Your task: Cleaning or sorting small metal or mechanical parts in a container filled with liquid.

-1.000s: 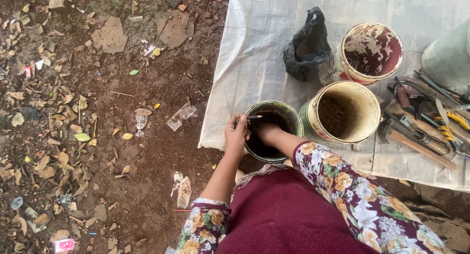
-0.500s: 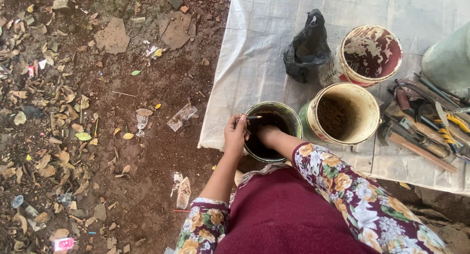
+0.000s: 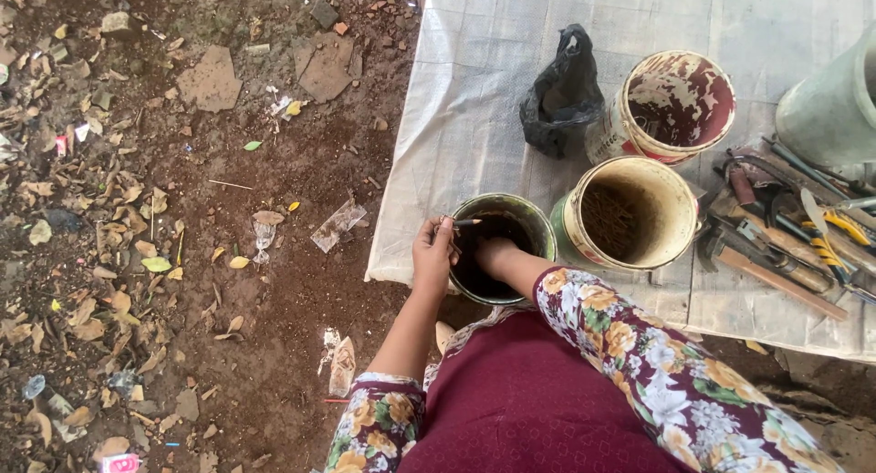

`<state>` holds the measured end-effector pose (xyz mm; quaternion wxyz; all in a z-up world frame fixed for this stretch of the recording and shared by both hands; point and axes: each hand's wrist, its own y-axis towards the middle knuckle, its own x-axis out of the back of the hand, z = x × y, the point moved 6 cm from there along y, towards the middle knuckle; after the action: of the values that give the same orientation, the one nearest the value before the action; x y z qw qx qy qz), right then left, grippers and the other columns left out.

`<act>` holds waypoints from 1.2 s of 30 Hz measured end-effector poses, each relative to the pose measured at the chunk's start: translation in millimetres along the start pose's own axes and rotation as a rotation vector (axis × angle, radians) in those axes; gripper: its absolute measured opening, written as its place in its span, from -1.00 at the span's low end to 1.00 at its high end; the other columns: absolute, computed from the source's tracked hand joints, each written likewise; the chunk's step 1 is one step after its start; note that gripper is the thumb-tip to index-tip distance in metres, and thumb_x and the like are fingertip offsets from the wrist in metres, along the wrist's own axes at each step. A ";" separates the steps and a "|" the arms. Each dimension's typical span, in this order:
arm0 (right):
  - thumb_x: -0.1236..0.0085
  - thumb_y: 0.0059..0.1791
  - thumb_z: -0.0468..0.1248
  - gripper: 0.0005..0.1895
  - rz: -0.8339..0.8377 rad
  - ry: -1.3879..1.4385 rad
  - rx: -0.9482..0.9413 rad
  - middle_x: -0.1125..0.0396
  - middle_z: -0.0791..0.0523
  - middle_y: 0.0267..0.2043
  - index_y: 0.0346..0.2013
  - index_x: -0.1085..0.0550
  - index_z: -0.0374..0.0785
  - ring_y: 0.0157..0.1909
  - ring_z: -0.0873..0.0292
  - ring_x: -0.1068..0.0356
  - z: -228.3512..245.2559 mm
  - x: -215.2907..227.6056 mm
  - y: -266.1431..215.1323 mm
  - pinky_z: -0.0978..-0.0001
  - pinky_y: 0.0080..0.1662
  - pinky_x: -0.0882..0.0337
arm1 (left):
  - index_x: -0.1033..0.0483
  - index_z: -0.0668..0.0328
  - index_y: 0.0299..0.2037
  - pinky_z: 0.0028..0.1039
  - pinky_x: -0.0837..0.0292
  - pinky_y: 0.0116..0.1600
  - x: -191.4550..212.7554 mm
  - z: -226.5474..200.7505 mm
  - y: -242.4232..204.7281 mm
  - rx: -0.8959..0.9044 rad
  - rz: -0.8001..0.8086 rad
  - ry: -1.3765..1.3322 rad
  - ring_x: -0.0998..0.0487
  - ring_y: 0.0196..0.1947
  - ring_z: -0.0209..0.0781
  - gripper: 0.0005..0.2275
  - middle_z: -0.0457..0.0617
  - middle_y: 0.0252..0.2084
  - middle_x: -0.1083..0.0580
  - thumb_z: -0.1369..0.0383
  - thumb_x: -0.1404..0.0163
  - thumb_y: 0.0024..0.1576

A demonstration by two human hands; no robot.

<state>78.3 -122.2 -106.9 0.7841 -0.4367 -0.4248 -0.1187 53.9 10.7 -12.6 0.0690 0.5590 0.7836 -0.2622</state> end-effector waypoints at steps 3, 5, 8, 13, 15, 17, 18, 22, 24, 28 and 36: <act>0.11 0.07 -0.27 -0.66 0.000 -0.014 0.008 -0.44 -0.08 0.10 0.05 -0.54 -0.23 0.08 -0.08 -0.49 -4.1 -8.9 12.5 0.12 0.10 -0.47 | -0.45 0.26 -0.12 -0.62 -0.20 -0.55 -0.8 -1.5 -0.5 0.002 0.002 0.014 -0.27 -0.63 -0.47 -0.85 -0.18 -0.49 -0.35 0.32 -0.03 0.28; 0.10 0.06 -0.27 -0.66 0.001 -0.026 0.016 -0.45 -0.08 0.09 0.04 -0.55 -0.23 0.07 -0.08 -0.49 -7.0 -13.2 18.2 0.12 0.09 -0.47 | -0.45 0.26 -0.12 -0.63 -0.21 -0.54 -2.3 -0.7 -1.0 -0.008 0.007 0.010 -0.27 -0.63 -0.47 -0.85 -0.19 -0.48 -0.35 0.33 -0.04 0.28; 0.10 0.06 -0.27 -0.67 0.002 -0.040 0.025 -0.46 -0.08 0.08 0.02 -0.56 -0.23 0.06 -0.08 -0.50 -9.3 -18.5 23.7 0.12 0.09 -0.48 | -0.45 0.26 -0.12 -0.63 -0.21 -0.55 -2.7 -0.9 -1.7 -0.013 0.003 0.018 -0.27 -0.63 -0.47 -0.85 -0.19 -0.48 -0.36 0.33 -0.04 0.28; 0.08 0.05 -0.26 -0.67 0.007 -0.068 0.044 -0.47 -0.08 0.06 0.00 -0.57 -0.23 0.04 -0.08 -0.50 -25.8 -43.2 41.5 0.11 0.08 -0.48 | -0.45 0.25 -0.13 -0.62 -0.20 -0.56 2.5 3.8 1.0 -0.008 -0.015 -0.012 -0.26 -0.64 -0.48 -0.86 -0.18 -0.48 -0.38 0.33 -0.04 0.27; 0.08 0.05 -0.26 -0.68 0.010 -0.078 0.049 -0.47 -0.08 0.05 -0.01 -0.58 -0.23 0.03 -0.08 -0.51 -32.4 -68.1 75.5 0.11 0.07 -0.48 | -0.44 0.23 -0.15 -0.62 -0.19 -0.57 1.7 3.3 2.6 -0.032 -0.005 0.011 -0.27 -0.65 -0.47 -0.87 -0.19 -0.48 -0.38 0.33 -0.04 0.28; 0.08 0.05 -0.26 -0.69 -0.004 -0.068 0.056 -0.49 -0.07 0.02 -0.05 -0.59 -0.23 0.01 -0.07 -0.51 -31.4 -62.2 71.3 0.11 0.06 -0.49 | -0.44 0.23 -0.15 -0.62 -0.19 -0.57 2.9 3.6 2.3 -0.027 -0.009 0.006 -0.27 -0.64 -0.47 -0.87 -0.19 -0.49 -0.37 0.33 -0.04 0.28; 0.07 0.04 -0.26 -0.69 -0.018 -0.059 0.063 -0.50 -0.07 -0.01 -0.08 -0.61 -0.24 -0.01 -0.07 -0.52 -31.2 -58.9 69.3 0.12 0.06 -0.49 | -0.44 0.23 -0.16 -0.62 -0.19 -0.56 3.4 4.3 2.4 -0.021 -0.013 -0.002 -0.26 -0.64 -0.48 -0.87 -0.19 -0.49 -0.36 0.33 -0.04 0.28; 0.07 0.03 -0.27 -0.70 -0.028 0.006 0.034 -0.51 -0.07 -0.06 -0.14 -0.62 -0.25 -0.04 -0.06 -0.54 -30.0 -30.7 52.4 0.12 0.04 -0.51 | -0.44 0.23 -0.15 -0.63 -0.19 -0.55 3.9 2.9 2.3 -0.032 -0.004 -0.006 -0.26 -0.63 -0.49 -0.87 -0.20 -0.49 -0.36 0.33 -0.04 0.29; 0.09 0.02 -0.29 -0.70 -0.077 0.105 -0.008 -0.51 -0.10 -0.11 -0.19 -0.63 -0.28 -0.09 -0.08 -0.55 -34.3 -18.2 46.0 0.12 -0.01 -0.52 | -0.43 0.23 -0.15 -0.62 -0.20 -0.55 3.7 1.8 2.1 -0.030 -0.012 0.000 -0.27 -0.64 -0.47 -0.87 -0.19 -0.49 -0.37 0.34 -0.03 0.29; 0.07 0.02 -0.31 -0.71 -0.132 0.417 -0.138 -0.52 -0.15 -0.20 -0.24 -0.62 -0.36 -0.15 -0.10 -0.55 -44.1 30.6 1.5 0.09 -0.05 -0.51 | -0.44 0.23 -0.13 -0.62 -0.19 -0.55 4.5 2.3 2.3 -0.020 -0.019 -0.006 -0.27 -0.63 -0.48 -0.87 -0.20 -0.50 -0.36 0.33 -0.03 0.28; -0.46 -0.24 -0.29 -0.70 -0.237 0.437 -0.131 -0.53 -0.07 -0.29 -0.23 -0.67 -0.21 -0.28 -0.02 -0.52 -36.3 117.0 -85.3 0.18 -0.13 -0.49 | -0.44 0.21 -0.11 -0.62 -0.17 -0.55 6.2 2.9 2.8 0.006 -0.047 -0.029 -0.24 -0.63 -0.50 -0.86 -0.24 -0.49 -0.34 0.33 -0.05 0.26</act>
<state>122.7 -179.4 23.6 0.8080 -0.3975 -0.2848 -0.3286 53.7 15.2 -18.5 0.0722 0.5366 0.7948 -0.2741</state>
